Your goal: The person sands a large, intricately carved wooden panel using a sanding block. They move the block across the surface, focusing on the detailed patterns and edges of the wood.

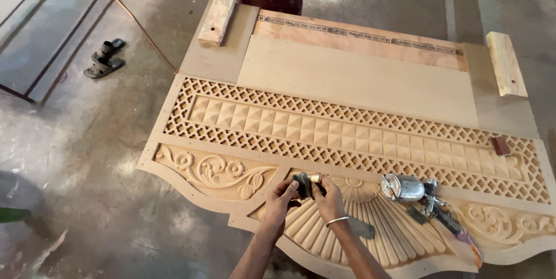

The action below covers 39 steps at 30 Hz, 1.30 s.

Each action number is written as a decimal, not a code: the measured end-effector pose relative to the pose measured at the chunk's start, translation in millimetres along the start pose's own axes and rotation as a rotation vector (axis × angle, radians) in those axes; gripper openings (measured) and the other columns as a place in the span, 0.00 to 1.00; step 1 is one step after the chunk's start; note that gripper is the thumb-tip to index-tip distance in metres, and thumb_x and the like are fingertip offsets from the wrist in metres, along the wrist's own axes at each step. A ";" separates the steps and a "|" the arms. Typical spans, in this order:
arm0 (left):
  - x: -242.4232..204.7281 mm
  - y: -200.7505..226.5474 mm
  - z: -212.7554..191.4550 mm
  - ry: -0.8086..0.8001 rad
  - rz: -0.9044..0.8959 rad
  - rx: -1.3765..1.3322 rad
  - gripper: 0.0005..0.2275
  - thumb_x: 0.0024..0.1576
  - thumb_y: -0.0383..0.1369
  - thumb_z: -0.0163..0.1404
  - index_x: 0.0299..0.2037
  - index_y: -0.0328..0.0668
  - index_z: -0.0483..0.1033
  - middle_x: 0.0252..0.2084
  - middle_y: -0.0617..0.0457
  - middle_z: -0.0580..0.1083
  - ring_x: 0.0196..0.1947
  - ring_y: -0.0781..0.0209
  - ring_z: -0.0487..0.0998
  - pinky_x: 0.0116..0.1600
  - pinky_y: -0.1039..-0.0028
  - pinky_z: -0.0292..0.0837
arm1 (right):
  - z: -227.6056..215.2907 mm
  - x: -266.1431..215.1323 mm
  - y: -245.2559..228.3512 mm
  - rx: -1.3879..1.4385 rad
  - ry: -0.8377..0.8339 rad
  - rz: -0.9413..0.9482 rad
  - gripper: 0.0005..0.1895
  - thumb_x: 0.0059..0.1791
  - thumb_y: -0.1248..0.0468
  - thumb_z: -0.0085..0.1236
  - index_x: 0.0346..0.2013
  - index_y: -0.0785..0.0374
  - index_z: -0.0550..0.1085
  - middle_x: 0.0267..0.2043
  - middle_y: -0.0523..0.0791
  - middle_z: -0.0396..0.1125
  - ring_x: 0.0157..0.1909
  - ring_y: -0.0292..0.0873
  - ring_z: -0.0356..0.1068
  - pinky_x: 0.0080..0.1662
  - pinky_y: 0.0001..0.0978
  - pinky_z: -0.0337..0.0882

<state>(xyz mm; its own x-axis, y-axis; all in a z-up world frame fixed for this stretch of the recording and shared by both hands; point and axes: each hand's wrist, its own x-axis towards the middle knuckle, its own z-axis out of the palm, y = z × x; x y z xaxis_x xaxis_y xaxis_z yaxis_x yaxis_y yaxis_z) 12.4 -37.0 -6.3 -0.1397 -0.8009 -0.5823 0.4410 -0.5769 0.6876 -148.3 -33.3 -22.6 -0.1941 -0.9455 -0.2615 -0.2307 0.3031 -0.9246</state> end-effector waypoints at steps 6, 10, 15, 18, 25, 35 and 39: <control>32.1 -1.4 -18.0 0.059 0.044 0.100 0.12 0.60 0.36 0.56 0.47 0.37 0.81 0.35 0.57 0.78 0.33 0.71 0.76 0.35 0.78 0.72 | 14.7 12.2 -3.6 -0.106 0.012 -0.005 0.10 0.57 0.61 0.54 0.46 0.66 0.75 0.31 0.50 0.68 0.33 0.42 0.67 0.38 0.36 0.69; 53.7 -7.7 -25.7 0.089 0.051 0.175 0.11 0.60 0.34 0.57 0.46 0.36 0.80 0.35 0.56 0.79 0.32 0.70 0.77 0.33 0.79 0.72 | 26.3 18.1 -10.8 -0.123 -0.044 -0.167 0.15 0.48 0.63 0.59 0.48 0.66 0.74 0.35 0.47 0.75 0.38 0.40 0.75 0.40 0.36 0.73; 60.2 -7.7 -18.0 0.047 0.001 0.113 0.11 0.60 0.33 0.55 0.48 0.37 0.78 0.35 0.54 0.79 0.30 0.68 0.79 0.30 0.77 0.71 | 28.0 26.3 -20.6 -0.231 -0.050 0.044 0.11 0.52 0.62 0.56 0.45 0.66 0.75 0.37 0.51 0.75 0.39 0.49 0.77 0.42 0.39 0.74; 58.1 -7.0 -15.3 0.012 -0.026 0.042 0.11 0.60 0.33 0.54 0.49 0.36 0.77 0.37 0.54 0.80 0.32 0.67 0.81 0.33 0.77 0.75 | 20.6 31.0 -17.3 -0.259 -0.108 0.014 0.13 0.51 0.61 0.58 0.45 0.67 0.75 0.39 0.54 0.75 0.42 0.52 0.77 0.43 0.40 0.73; 60.4 -18.1 -3.6 0.056 -0.034 0.009 0.12 0.63 0.36 0.51 0.50 0.37 0.77 0.36 0.53 0.79 0.31 0.67 0.79 0.35 0.77 0.73 | 2.7 48.9 1.1 -0.317 -0.132 -0.078 0.13 0.51 0.61 0.56 0.43 0.69 0.75 0.38 0.57 0.74 0.43 0.55 0.77 0.43 0.42 0.73; 75.6 -74.1 33.9 0.085 0.047 0.038 0.10 0.64 0.34 0.48 0.49 0.39 0.77 0.36 0.56 0.79 0.34 0.69 0.79 0.40 0.75 0.76 | -41.3 59.0 32.7 -0.597 -0.249 -0.090 0.11 0.52 0.59 0.50 0.39 0.64 0.75 0.35 0.57 0.73 0.41 0.62 0.73 0.42 0.53 0.71; 81.9 -86.1 42.8 0.175 0.033 0.079 0.06 0.63 0.31 0.52 0.41 0.37 0.76 0.33 0.56 0.76 0.31 0.69 0.76 0.37 0.75 0.74 | -52.2 66.7 51.6 -0.603 -0.235 -0.215 0.11 0.49 0.59 0.51 0.35 0.65 0.73 0.32 0.57 0.71 0.36 0.61 0.72 0.38 0.53 0.70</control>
<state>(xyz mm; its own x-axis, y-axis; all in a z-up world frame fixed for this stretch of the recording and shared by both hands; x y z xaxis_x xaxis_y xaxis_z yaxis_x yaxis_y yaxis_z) -74.9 -59.8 -94.6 0.0332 -0.7833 -0.6207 0.3708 -0.5671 0.7354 -222.9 -74.5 -73.2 0.1117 -0.9723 -0.2053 -0.7455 0.0547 -0.6643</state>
